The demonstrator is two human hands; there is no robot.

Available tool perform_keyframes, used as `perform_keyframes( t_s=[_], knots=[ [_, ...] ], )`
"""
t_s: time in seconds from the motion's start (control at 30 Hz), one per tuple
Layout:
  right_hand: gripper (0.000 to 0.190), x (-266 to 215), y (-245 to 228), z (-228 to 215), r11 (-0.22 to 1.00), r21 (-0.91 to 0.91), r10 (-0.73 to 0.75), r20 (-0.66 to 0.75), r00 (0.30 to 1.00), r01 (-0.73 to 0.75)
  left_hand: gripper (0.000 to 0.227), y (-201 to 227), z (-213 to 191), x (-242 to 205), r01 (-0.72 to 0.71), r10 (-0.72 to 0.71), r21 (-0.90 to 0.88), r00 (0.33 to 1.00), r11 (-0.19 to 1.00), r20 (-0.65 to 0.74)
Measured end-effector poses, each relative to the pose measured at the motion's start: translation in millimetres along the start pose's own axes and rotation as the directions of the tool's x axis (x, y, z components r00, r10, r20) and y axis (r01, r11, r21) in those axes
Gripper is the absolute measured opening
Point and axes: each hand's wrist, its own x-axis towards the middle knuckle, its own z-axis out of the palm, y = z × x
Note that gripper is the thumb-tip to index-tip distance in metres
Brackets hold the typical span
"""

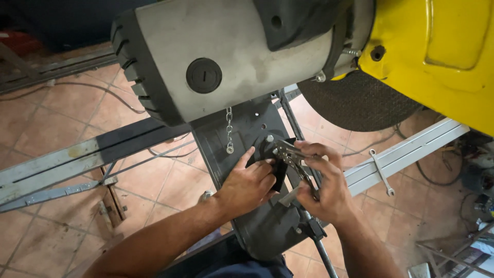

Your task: Adjusting and tightening bolts on a metal chop saw using a wrench and locking pliers.

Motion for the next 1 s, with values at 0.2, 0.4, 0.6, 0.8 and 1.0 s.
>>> perform_keyframes(
  t_s=[0.2, 0.4, 0.6, 0.8, 1.0],
  knots=[
    [0.045, -3.8, 7.6, -0.1, 1.000, 0.005, 0.000, -0.013, 1.000, 0.000, 0.036, 1.6, -6.4, 4.8, -0.001, 0.000, 0.012, 1.000, 1.000, 0.028],
    [0.038, -0.9, 16.1, 2.7, 0.993, 0.094, 0.075, -0.082, 0.994, -0.067, 0.031, 3.0, -10.6, 9.2, 0.021, -0.021, -0.004, 0.999, 1.000, 0.036],
    [0.033, 0.9, 32.4, 23.2, 0.977, 0.187, -0.060, -0.218, 0.974, 0.102, 0.036, 3.0, -13.7, 12.3, 0.024, -0.024, -0.006, 0.997, 1.000, 0.079],
    [0.024, 14.0, 25.3, 25.2, 0.978, 0.143, -0.110, -0.263, 0.958, 0.151, 0.034, -0.9, -3.7, 4.3, 0.017, -0.017, -0.011, 1.000, 1.000, 0.008],
    [0.022, 16.8, 20.7, 22.9, 0.985, 0.106, -0.109, -0.247, 0.963, 0.139, 0.036, -3.3, 8.6, -1.9, -0.027, 0.027, 0.015, 1.000, 1.000, -0.013]
  ],
)
